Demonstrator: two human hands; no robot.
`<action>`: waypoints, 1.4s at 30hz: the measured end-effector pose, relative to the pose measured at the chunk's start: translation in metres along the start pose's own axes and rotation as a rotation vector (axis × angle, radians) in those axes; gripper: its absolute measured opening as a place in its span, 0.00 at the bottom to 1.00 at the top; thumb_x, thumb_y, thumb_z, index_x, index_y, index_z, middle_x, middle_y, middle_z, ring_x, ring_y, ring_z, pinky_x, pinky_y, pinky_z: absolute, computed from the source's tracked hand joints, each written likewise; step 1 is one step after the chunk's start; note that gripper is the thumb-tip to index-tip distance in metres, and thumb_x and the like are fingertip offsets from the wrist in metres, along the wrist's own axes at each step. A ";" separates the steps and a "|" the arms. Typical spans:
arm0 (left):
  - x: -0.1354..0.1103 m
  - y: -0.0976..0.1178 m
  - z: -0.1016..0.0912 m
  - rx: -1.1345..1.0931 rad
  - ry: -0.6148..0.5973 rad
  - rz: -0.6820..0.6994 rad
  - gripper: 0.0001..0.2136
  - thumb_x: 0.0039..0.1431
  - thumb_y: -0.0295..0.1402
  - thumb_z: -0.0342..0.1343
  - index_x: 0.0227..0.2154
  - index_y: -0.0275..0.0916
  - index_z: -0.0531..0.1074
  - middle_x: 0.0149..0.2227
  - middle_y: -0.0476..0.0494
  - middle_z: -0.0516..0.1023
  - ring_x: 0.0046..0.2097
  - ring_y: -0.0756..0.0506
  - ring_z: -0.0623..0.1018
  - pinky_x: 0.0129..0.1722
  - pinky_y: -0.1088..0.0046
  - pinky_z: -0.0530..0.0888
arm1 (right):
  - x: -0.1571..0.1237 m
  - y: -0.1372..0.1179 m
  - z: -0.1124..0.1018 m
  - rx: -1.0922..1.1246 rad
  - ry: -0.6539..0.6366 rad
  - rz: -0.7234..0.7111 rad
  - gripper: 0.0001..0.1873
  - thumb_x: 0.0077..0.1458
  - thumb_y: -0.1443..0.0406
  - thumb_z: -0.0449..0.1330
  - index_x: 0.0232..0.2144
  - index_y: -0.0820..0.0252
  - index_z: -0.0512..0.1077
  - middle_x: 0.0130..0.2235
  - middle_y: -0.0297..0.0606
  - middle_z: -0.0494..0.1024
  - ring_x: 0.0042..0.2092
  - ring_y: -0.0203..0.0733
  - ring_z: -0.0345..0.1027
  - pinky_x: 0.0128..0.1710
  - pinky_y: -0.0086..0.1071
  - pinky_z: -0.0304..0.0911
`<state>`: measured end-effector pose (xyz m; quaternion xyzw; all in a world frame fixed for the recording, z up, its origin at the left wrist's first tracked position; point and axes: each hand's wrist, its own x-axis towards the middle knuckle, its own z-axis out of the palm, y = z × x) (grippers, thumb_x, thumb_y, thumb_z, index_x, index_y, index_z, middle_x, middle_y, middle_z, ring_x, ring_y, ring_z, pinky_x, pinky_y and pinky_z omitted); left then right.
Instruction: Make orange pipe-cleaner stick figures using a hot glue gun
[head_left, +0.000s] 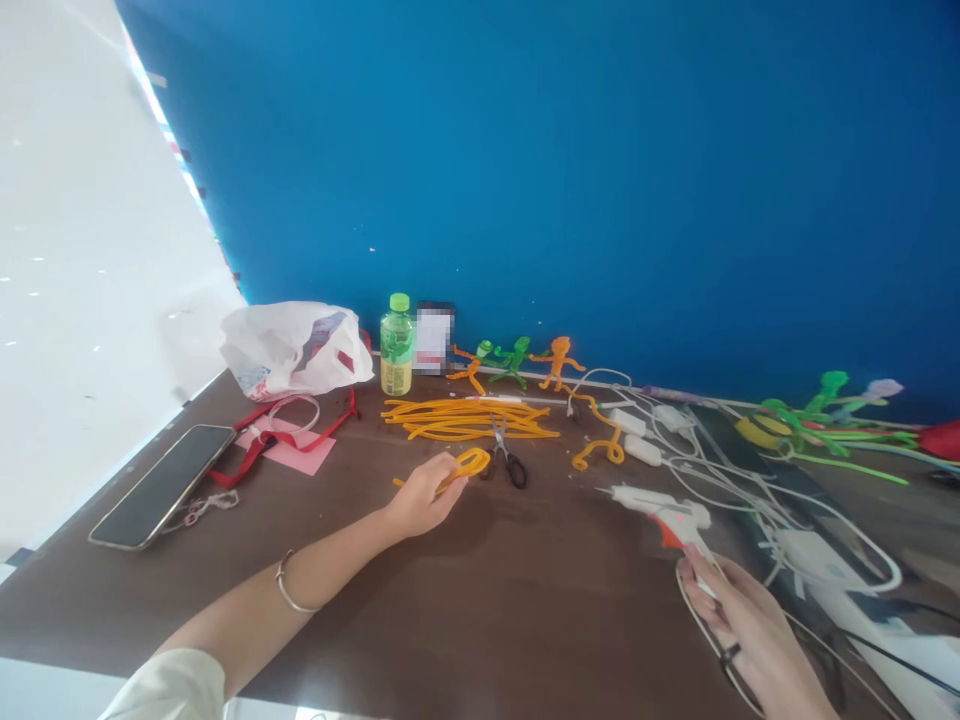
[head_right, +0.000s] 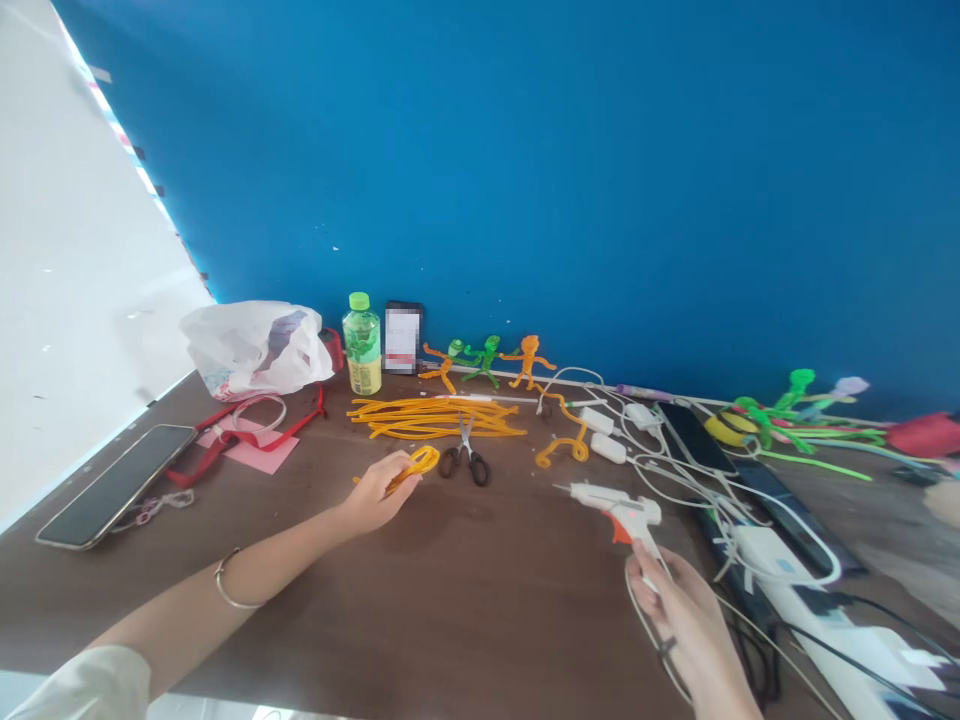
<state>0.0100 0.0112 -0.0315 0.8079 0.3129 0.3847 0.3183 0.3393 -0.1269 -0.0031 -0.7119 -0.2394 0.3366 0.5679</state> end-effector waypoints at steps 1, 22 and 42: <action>0.000 0.000 0.000 0.001 -0.002 0.001 0.12 0.61 0.36 0.40 0.24 0.38 0.61 0.27 0.47 0.63 0.30 0.51 0.63 0.31 0.74 0.63 | 0.009 0.000 -0.004 -0.040 -0.003 0.053 0.20 0.28 0.58 0.70 0.23 0.62 0.70 0.20 0.33 0.68 0.18 0.29 0.53 0.12 0.24 0.51; 0.005 0.004 -0.001 -0.467 -0.238 -0.259 0.19 0.60 0.46 0.39 0.28 0.34 0.65 0.20 0.50 0.66 0.20 0.53 0.67 0.25 0.75 0.66 | -0.042 -0.024 0.189 -0.069 -0.668 -0.407 0.13 0.47 0.56 0.61 0.31 0.59 0.70 0.31 0.38 0.73 0.31 0.40 0.67 0.32 0.33 0.64; 0.005 0.003 0.004 -0.072 -0.169 -0.204 0.11 0.59 0.37 0.44 0.34 0.37 0.69 0.31 0.44 0.74 0.34 0.47 0.74 0.36 0.69 0.69 | -0.021 -0.005 0.197 0.433 -0.529 -0.064 0.12 0.36 0.61 0.69 0.23 0.58 0.71 0.25 0.31 0.72 0.25 0.31 0.62 0.25 0.26 0.59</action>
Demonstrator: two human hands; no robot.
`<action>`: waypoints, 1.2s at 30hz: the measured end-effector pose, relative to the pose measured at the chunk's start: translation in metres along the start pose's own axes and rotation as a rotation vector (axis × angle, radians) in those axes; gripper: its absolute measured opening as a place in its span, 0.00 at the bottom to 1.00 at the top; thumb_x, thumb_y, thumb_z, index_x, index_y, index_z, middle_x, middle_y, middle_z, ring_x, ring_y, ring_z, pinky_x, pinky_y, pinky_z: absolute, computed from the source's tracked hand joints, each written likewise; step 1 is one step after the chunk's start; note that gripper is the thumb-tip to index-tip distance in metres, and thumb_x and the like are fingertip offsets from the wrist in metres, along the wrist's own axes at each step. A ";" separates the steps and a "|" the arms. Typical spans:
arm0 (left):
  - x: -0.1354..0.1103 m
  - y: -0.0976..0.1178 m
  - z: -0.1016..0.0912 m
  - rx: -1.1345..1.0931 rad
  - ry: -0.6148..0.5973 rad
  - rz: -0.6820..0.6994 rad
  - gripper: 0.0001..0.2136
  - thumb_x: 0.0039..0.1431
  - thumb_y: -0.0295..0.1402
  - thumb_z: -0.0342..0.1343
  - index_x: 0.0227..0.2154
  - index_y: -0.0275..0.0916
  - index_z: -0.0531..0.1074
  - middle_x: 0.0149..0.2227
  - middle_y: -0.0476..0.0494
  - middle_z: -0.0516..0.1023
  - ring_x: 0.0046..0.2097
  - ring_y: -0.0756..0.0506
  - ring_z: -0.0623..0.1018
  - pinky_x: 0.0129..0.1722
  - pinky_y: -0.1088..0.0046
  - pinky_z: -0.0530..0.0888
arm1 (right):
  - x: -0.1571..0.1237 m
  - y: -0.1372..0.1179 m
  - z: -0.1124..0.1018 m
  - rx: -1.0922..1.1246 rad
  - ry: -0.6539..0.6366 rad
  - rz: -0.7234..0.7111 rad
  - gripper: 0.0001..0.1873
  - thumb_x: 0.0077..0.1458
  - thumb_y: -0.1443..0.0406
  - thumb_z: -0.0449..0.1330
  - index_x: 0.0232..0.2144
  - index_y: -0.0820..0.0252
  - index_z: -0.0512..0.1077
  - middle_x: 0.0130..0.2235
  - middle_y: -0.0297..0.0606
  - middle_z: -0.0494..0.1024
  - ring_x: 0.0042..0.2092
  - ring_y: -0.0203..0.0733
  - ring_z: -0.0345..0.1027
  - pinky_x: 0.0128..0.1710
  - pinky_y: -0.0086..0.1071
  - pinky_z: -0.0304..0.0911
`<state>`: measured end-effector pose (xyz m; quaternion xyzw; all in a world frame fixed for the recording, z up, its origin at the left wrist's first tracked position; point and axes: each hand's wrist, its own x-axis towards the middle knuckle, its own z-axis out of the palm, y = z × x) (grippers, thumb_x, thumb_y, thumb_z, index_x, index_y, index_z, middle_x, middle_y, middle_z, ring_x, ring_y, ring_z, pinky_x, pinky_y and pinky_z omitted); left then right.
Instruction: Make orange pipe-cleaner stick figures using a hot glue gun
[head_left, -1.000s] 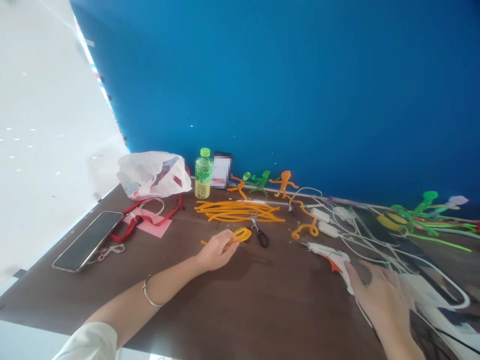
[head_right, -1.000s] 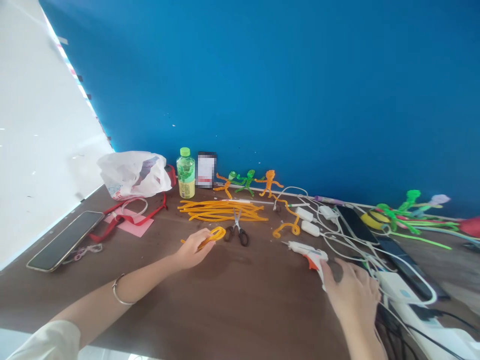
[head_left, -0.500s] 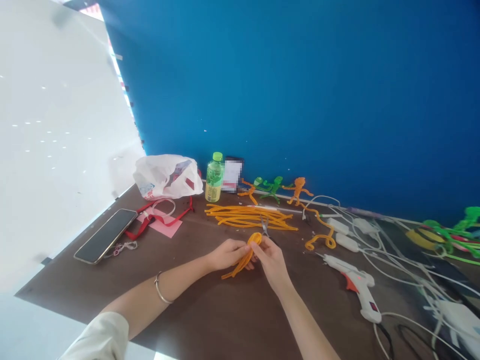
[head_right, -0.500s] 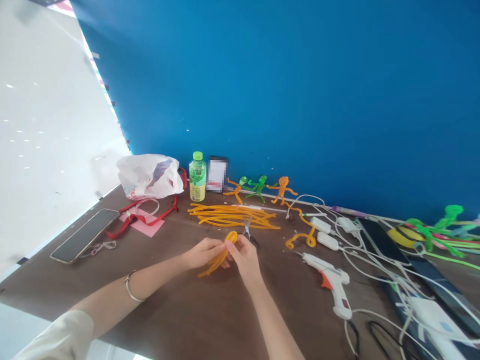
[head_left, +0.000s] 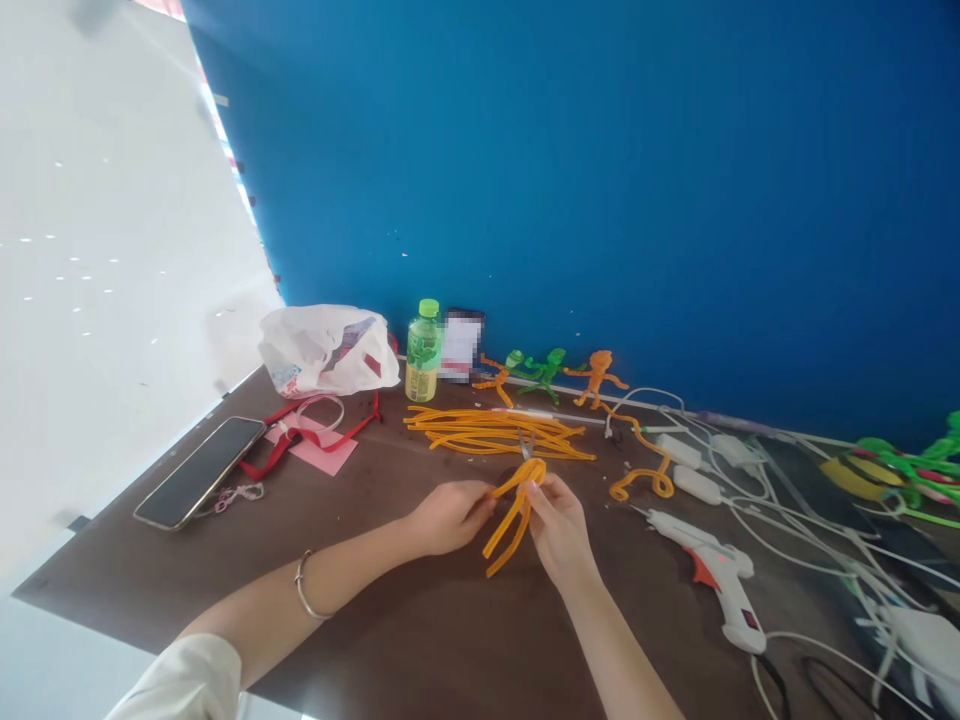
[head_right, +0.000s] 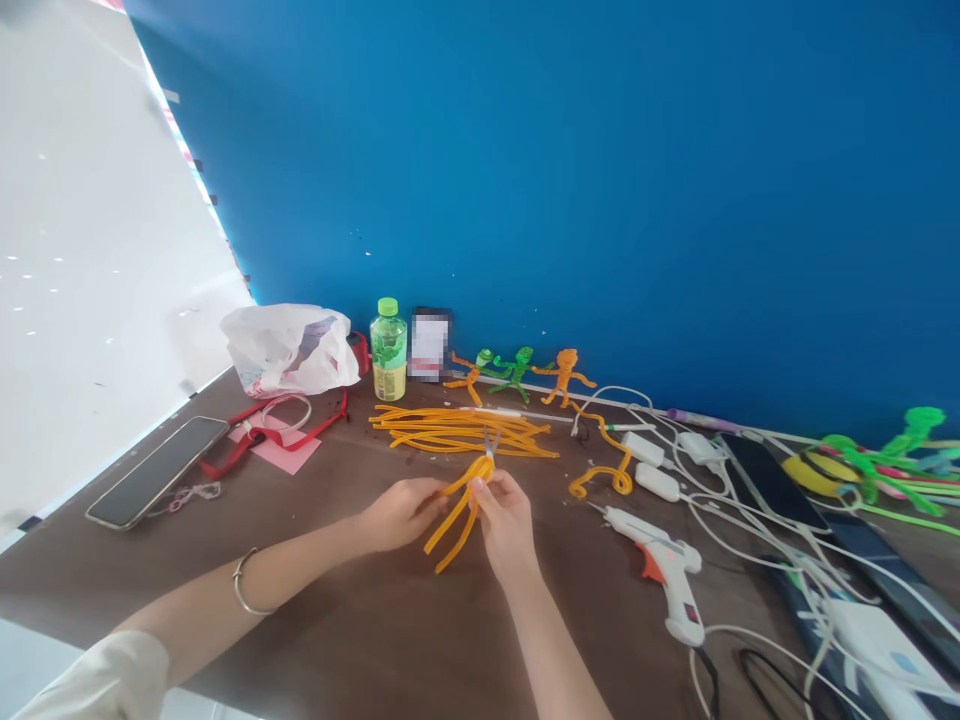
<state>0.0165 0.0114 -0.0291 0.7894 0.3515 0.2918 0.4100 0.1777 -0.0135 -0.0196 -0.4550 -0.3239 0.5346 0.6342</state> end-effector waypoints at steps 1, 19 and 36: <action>0.000 0.002 0.001 -0.095 -0.031 -0.017 0.13 0.60 0.38 0.43 0.33 0.37 0.69 0.30 0.45 0.73 0.32 0.47 0.73 0.35 0.70 0.69 | 0.000 -0.002 -0.001 -0.012 -0.001 -0.007 0.12 0.37 0.61 0.69 0.23 0.58 0.71 0.25 0.31 0.71 0.24 0.31 0.62 0.24 0.26 0.59; 0.002 0.011 0.005 -0.718 -0.004 -0.309 0.20 0.48 0.47 0.55 0.31 0.31 0.72 0.22 0.53 0.61 0.20 0.58 0.61 0.18 0.81 0.62 | 0.000 -0.007 -0.006 -0.386 -0.111 -0.180 0.13 0.46 0.57 0.62 0.24 0.62 0.73 0.23 0.34 0.68 0.22 0.32 0.58 0.20 0.28 0.56; 0.001 0.010 -0.003 -0.008 0.022 0.031 0.17 0.61 0.39 0.40 0.42 0.38 0.71 0.29 0.46 0.68 0.32 0.50 0.68 0.33 0.75 0.66 | -0.005 -0.014 -0.005 -0.114 -0.205 -0.118 0.10 0.47 0.59 0.63 0.29 0.59 0.72 0.25 0.35 0.71 0.25 0.35 0.63 0.24 0.31 0.59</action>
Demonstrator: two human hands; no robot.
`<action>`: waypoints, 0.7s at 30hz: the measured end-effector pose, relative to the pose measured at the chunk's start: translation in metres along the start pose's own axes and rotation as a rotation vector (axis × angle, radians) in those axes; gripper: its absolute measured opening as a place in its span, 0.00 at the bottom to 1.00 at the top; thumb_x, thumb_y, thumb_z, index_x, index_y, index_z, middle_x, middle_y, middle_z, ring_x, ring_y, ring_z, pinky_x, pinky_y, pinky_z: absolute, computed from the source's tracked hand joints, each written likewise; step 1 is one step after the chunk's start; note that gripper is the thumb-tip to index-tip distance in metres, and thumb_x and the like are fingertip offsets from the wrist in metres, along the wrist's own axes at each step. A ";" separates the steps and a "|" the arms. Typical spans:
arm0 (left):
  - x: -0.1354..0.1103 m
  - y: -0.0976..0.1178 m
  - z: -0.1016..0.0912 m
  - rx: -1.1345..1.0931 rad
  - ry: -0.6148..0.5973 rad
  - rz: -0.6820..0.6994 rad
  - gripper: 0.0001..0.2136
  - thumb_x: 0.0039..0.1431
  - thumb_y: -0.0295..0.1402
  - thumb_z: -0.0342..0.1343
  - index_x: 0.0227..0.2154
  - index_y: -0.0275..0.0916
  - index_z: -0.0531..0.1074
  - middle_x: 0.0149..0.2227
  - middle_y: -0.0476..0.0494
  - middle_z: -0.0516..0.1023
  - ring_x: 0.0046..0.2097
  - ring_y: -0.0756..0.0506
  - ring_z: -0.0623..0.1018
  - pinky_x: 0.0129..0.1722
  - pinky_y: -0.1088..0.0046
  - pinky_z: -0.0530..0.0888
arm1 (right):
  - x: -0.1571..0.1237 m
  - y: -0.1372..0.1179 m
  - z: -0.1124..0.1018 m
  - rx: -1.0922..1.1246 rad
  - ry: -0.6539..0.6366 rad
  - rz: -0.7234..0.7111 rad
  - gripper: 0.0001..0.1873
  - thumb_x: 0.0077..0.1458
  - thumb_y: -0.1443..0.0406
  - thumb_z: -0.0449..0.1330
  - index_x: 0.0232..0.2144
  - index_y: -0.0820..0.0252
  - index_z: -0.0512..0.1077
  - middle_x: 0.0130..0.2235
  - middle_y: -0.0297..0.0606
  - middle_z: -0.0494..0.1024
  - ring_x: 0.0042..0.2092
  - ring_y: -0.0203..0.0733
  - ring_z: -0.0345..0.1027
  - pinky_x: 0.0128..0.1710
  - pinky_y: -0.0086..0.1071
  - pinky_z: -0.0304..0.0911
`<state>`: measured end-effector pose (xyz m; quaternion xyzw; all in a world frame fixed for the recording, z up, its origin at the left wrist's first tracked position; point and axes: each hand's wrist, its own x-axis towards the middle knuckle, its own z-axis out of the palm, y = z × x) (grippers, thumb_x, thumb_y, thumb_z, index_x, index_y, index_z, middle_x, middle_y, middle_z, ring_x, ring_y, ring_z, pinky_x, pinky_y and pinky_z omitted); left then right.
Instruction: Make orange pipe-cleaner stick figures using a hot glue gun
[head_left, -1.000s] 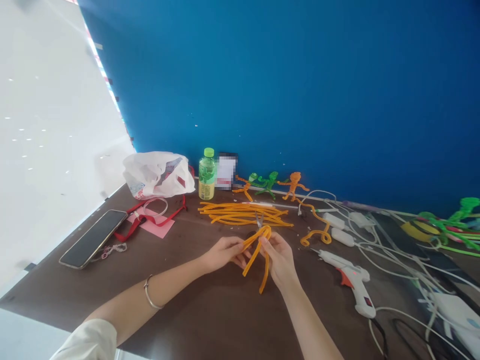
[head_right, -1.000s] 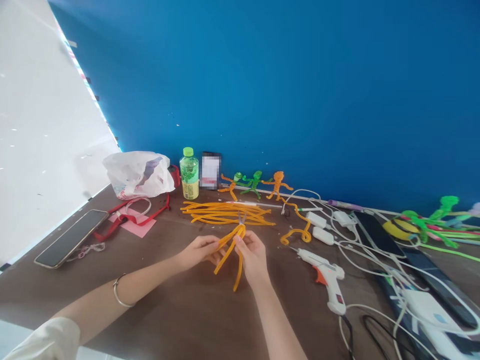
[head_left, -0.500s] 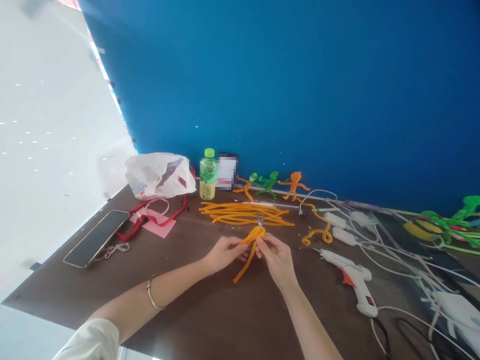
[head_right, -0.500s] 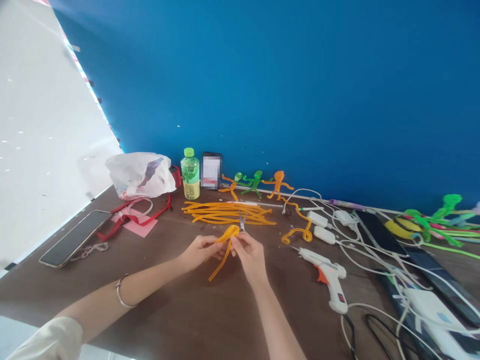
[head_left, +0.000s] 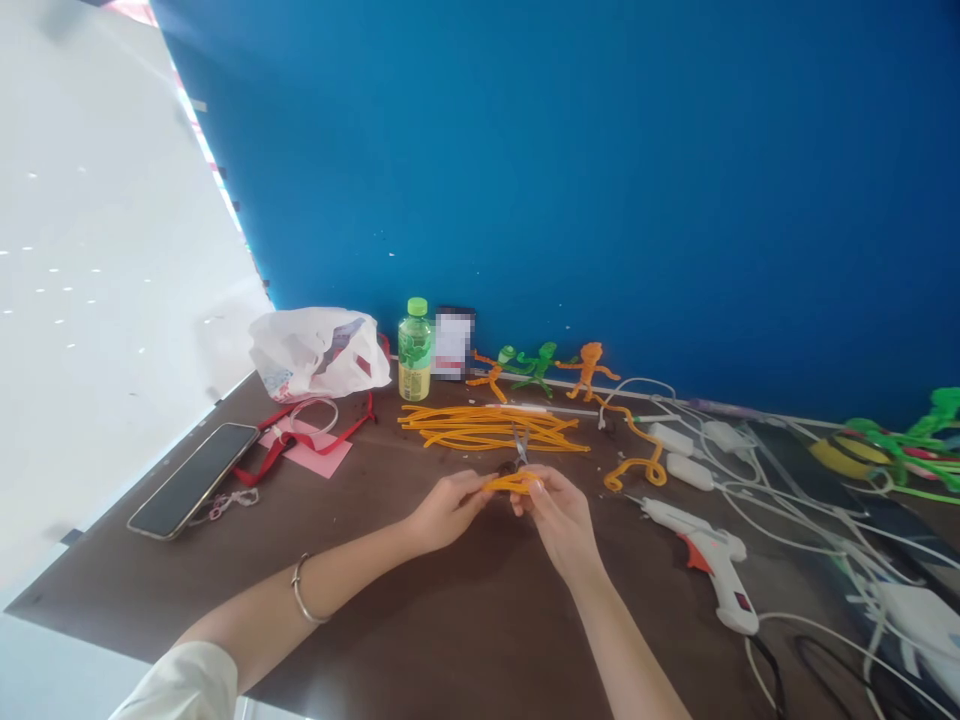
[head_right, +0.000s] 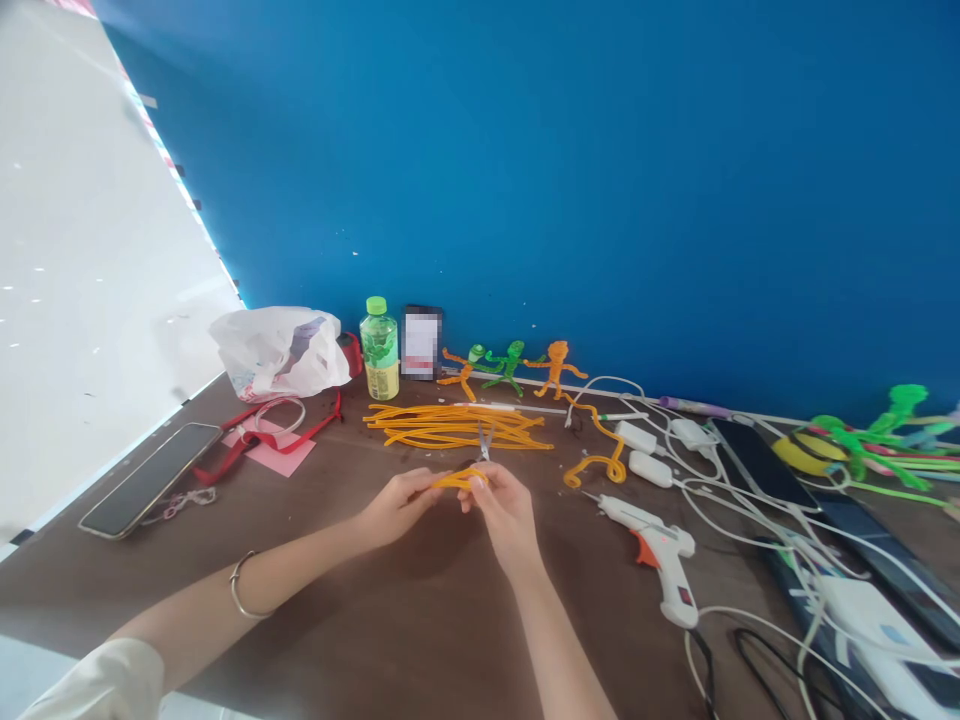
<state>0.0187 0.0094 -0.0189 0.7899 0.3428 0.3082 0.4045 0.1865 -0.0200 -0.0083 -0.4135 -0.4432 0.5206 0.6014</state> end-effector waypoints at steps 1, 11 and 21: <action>0.000 -0.001 -0.001 0.060 -0.005 0.025 0.18 0.62 0.39 0.39 0.45 0.38 0.69 0.30 0.46 0.69 0.33 0.49 0.69 0.34 0.75 0.66 | 0.000 -0.001 -0.001 0.017 -0.026 0.031 0.10 0.47 0.58 0.63 0.28 0.60 0.73 0.25 0.35 0.71 0.25 0.35 0.62 0.24 0.31 0.59; 0.002 -0.022 -0.002 0.794 -0.087 0.269 0.14 0.63 0.33 0.35 0.33 0.36 0.66 0.30 0.43 0.69 0.32 0.46 0.69 0.33 0.70 0.64 | -0.004 -0.009 0.002 0.139 -0.109 0.197 0.13 0.44 0.57 0.64 0.20 0.60 0.69 0.23 0.30 0.65 0.21 0.29 0.55 0.21 0.27 0.50; 0.000 -0.023 0.003 0.854 -0.041 0.334 0.12 0.62 0.26 0.34 0.43 0.33 0.61 0.33 0.38 0.69 0.37 0.42 0.72 0.36 0.65 0.67 | -0.004 0.004 0.013 0.099 -0.016 0.254 0.14 0.43 0.57 0.65 0.21 0.61 0.67 0.18 0.28 0.64 0.20 0.29 0.55 0.19 0.26 0.50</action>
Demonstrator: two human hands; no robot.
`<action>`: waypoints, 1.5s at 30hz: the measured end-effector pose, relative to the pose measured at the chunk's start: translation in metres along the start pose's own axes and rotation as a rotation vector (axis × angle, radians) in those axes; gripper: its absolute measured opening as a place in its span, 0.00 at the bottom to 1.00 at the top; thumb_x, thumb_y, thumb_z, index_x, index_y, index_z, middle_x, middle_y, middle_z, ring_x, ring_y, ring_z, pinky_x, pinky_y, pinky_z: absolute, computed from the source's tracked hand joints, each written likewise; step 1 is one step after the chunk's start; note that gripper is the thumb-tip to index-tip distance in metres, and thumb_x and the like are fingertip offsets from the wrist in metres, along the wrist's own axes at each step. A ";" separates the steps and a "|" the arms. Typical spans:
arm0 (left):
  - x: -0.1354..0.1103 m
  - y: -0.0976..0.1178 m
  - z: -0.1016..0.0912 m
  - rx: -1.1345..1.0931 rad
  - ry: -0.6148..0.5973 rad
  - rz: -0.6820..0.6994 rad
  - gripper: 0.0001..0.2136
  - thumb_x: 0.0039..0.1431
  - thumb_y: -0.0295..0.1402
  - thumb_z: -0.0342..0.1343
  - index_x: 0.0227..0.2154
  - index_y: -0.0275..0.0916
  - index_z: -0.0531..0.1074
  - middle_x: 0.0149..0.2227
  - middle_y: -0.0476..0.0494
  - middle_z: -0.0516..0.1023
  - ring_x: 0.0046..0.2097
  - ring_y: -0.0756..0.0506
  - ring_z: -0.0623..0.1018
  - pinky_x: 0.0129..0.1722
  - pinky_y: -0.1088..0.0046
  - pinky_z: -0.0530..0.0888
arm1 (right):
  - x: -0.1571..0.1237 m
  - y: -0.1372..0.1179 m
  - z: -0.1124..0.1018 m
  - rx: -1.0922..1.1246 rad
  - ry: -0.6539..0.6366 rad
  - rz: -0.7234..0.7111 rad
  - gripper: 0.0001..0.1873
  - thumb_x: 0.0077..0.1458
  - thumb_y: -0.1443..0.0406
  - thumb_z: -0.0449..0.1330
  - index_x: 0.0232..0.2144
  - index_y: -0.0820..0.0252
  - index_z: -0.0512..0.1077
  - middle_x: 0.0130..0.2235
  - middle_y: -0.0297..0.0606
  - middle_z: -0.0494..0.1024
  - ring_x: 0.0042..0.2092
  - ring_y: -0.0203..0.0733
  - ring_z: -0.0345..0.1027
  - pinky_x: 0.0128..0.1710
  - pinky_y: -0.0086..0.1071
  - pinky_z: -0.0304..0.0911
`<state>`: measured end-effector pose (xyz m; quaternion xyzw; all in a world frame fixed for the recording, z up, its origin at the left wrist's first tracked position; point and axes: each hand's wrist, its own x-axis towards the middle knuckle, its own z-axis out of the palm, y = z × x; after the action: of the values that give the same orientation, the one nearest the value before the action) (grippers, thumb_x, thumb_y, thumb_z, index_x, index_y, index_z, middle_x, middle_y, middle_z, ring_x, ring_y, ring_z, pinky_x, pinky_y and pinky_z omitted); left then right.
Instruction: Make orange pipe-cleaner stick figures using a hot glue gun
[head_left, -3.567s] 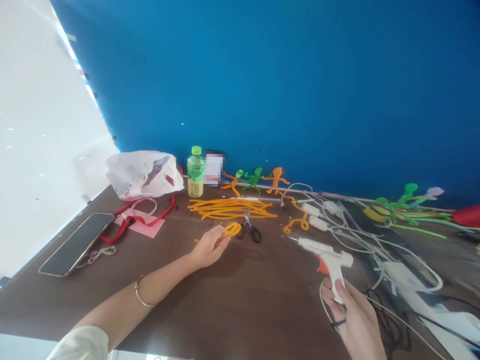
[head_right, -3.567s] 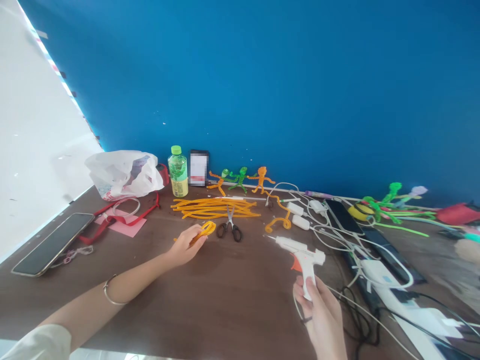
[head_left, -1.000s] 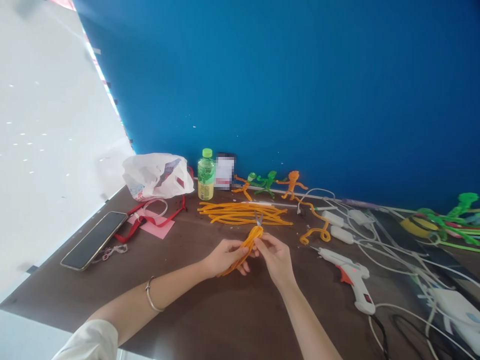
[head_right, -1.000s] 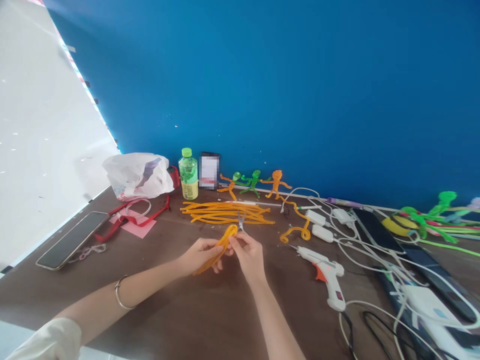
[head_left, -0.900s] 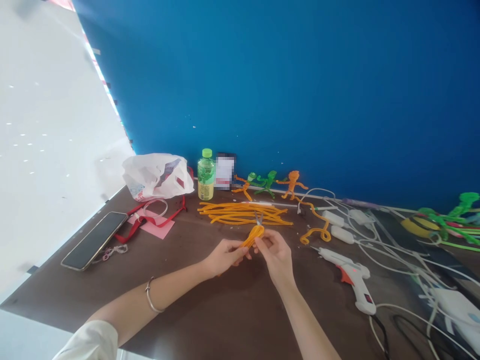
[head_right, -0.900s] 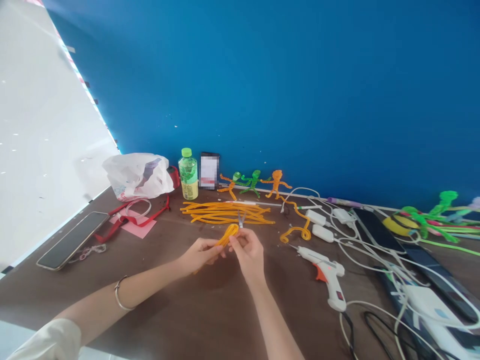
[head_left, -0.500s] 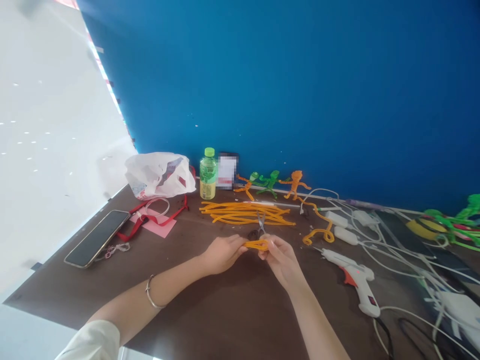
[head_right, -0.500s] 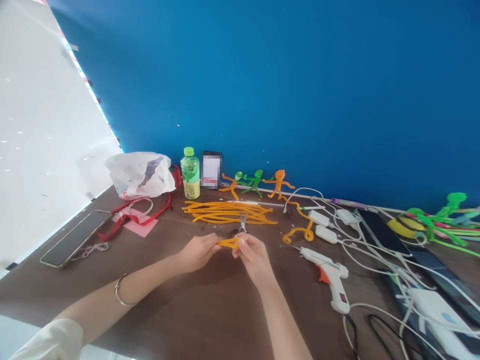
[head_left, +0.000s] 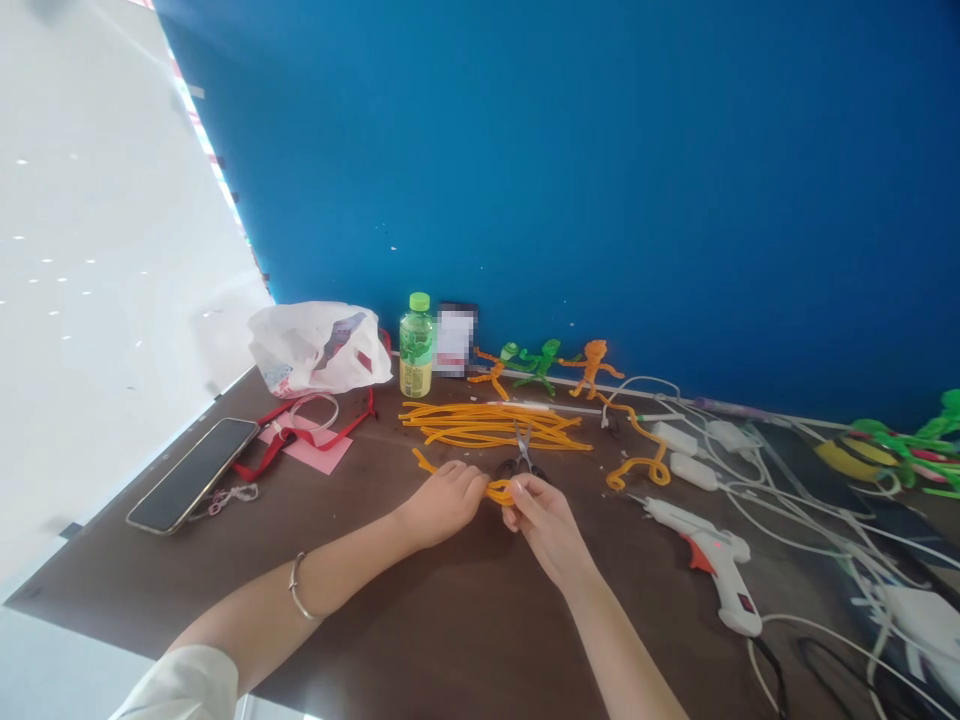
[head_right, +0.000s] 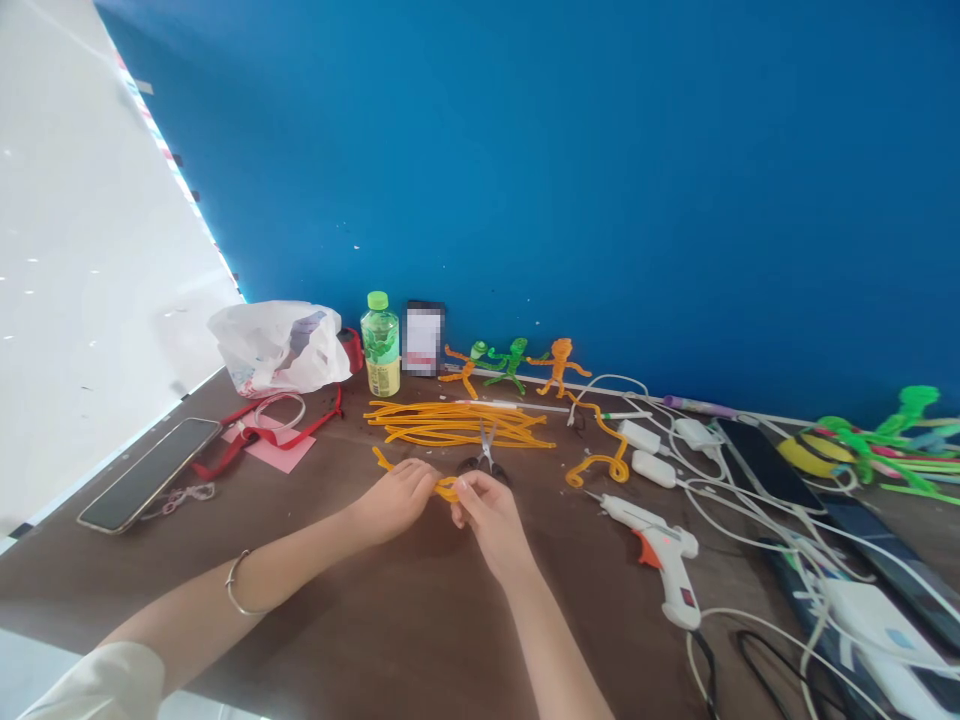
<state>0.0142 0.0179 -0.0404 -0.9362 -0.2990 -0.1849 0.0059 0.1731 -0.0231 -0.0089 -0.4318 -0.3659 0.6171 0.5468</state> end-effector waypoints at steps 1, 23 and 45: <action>-0.001 0.000 0.001 -0.022 -0.007 -0.013 0.13 0.62 0.26 0.33 0.42 0.33 0.61 0.32 0.38 0.69 0.36 0.43 0.72 0.34 0.67 0.68 | 0.001 0.001 0.000 0.023 0.015 0.005 0.14 0.43 0.57 0.65 0.20 0.61 0.67 0.19 0.29 0.64 0.20 0.29 0.54 0.18 0.26 0.49; -0.002 -0.001 -0.007 -0.534 -0.188 -0.264 0.12 0.63 0.39 0.36 0.35 0.39 0.61 0.31 0.45 0.72 0.32 0.46 0.74 0.29 0.75 0.63 | -0.004 -0.001 0.001 0.007 -0.077 -0.014 0.12 0.44 0.56 0.64 0.23 0.59 0.73 0.22 0.33 0.68 0.24 0.34 0.58 0.26 0.31 0.58; -0.002 0.004 -0.006 -0.338 -0.109 -0.225 0.14 0.63 0.37 0.37 0.48 0.39 0.58 0.40 0.43 0.73 0.35 0.47 0.76 0.32 0.72 0.69 | -0.005 0.002 0.007 -0.023 -0.024 -0.145 0.13 0.52 0.55 0.57 0.25 0.58 0.68 0.22 0.31 0.66 0.22 0.32 0.56 0.23 0.29 0.54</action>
<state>0.0129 0.0125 -0.0355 -0.8932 -0.3661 -0.1811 -0.1882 0.1658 -0.0278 -0.0081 -0.4029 -0.4097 0.5768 0.5807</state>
